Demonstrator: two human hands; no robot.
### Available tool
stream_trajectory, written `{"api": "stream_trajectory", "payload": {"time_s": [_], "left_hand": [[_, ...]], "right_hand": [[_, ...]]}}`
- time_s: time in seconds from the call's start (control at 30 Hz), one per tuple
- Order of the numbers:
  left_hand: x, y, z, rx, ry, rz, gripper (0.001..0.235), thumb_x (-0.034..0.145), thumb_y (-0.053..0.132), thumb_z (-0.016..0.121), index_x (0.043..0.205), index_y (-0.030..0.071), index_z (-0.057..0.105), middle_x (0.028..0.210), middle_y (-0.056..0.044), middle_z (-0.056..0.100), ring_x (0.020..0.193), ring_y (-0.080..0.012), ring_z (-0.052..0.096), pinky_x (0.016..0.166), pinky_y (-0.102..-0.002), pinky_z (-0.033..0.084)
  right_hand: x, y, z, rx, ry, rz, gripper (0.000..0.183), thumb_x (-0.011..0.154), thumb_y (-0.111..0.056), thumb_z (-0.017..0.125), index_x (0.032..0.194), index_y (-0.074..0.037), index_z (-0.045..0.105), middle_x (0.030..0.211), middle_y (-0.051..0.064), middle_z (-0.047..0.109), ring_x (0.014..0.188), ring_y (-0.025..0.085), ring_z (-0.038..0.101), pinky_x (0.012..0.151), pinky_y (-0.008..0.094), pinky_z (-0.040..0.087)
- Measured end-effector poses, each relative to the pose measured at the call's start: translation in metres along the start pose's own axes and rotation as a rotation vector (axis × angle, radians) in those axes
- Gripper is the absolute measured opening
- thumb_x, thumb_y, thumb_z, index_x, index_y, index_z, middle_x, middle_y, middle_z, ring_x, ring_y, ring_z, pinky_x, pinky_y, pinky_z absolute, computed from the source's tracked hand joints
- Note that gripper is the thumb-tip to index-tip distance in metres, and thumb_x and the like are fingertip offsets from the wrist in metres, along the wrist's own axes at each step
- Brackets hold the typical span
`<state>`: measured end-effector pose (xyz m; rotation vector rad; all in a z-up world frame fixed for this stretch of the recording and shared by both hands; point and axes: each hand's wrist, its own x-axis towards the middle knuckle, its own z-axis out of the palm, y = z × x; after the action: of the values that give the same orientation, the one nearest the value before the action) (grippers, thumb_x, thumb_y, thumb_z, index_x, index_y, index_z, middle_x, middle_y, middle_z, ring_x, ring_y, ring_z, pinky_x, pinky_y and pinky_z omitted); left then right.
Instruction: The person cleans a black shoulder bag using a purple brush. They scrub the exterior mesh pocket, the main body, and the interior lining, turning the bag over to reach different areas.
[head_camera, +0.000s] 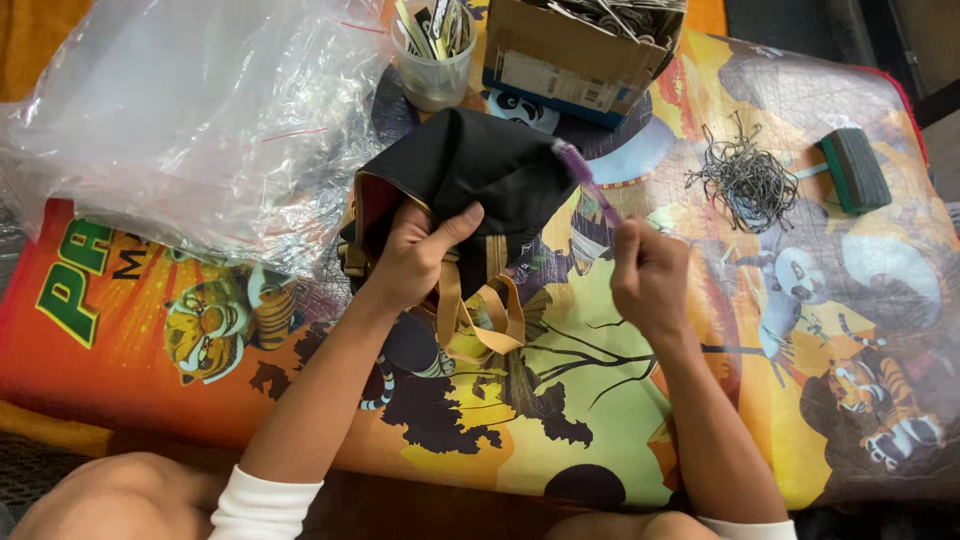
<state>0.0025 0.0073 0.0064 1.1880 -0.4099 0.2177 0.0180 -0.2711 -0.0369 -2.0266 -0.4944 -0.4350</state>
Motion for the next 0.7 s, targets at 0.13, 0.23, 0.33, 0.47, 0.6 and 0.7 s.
{"api": "stream_trajectory", "payload": {"time_s": [0.13,0.23,0.33,0.47,0.6,0.7], "left_hand": [[-0.002,-0.006,0.002,-0.093,0.039,-0.055,0.031,0.097,0.001,0.069,0.128,0.002,0.069,0.120,-0.015,0.074,0.114,-0.0223,0.066,0.102,-0.045,0.056],[-0.003,-0.010,0.001,-0.190,0.102,-0.099,0.036,0.095,0.001,0.070,0.131,0.001,0.066,0.121,-0.014,0.073,0.114,-0.0210,0.067,0.103,-0.045,0.056],[-0.005,-0.012,-0.004,-0.286,0.153,-0.140,0.039,0.094,0.002,0.070,0.133,-0.001,0.064,0.123,-0.016,0.072,0.116,-0.0251,0.067,0.102,-0.046,0.056],[-0.005,-0.008,-0.003,-0.508,0.211,-0.186,0.042,0.093,0.002,0.068,0.135,-0.002,0.062,0.124,-0.022,0.071,0.117,-0.0341,0.070,0.103,-0.048,0.056],[-0.011,-0.014,0.005,-0.573,0.267,-0.252,0.045,0.090,0.003,0.069,0.134,-0.003,0.061,0.120,-0.023,0.071,0.108,-0.0371,0.073,0.098,-0.051,0.059],[-0.013,-0.017,0.008,-0.682,0.247,-0.293,0.043,0.091,-0.002,0.068,0.134,-0.004,0.062,0.120,-0.026,0.072,0.108,-0.0399,0.072,0.096,-0.049,0.059]], "right_hand": [[-0.002,-0.009,0.002,-0.018,0.069,-0.064,0.057,0.117,-0.025,0.037,0.062,-0.013,0.048,0.046,0.001,0.037,0.041,0.013,0.030,0.043,0.026,0.028],[-0.007,-0.009,0.010,0.010,0.013,-0.141,0.055,0.110,-0.030,0.047,0.057,-0.015,0.044,0.041,0.001,0.032,0.034,0.015,0.028,0.037,0.031,0.025],[-0.002,-0.005,0.007,-0.040,0.091,-0.109,0.057,0.113,-0.029,0.043,0.058,-0.014,0.046,0.041,0.002,0.032,0.034,0.016,0.029,0.038,0.030,0.027],[0.006,-0.011,-0.014,-0.008,0.242,-0.060,0.053,0.117,-0.017,0.037,0.065,-0.012,0.047,0.047,0.001,0.034,0.041,0.014,0.028,0.045,0.027,0.024],[-0.014,-0.008,0.016,0.190,0.161,-0.244,0.046,0.107,-0.017,0.046,0.061,-0.015,0.041,0.057,0.002,0.028,0.046,0.019,0.027,0.046,0.034,0.026],[-0.013,-0.020,0.030,0.142,0.078,-0.186,0.049,0.108,-0.026,0.042,0.060,-0.014,0.046,0.046,0.005,0.036,0.040,0.019,0.032,0.044,0.032,0.030]]}}
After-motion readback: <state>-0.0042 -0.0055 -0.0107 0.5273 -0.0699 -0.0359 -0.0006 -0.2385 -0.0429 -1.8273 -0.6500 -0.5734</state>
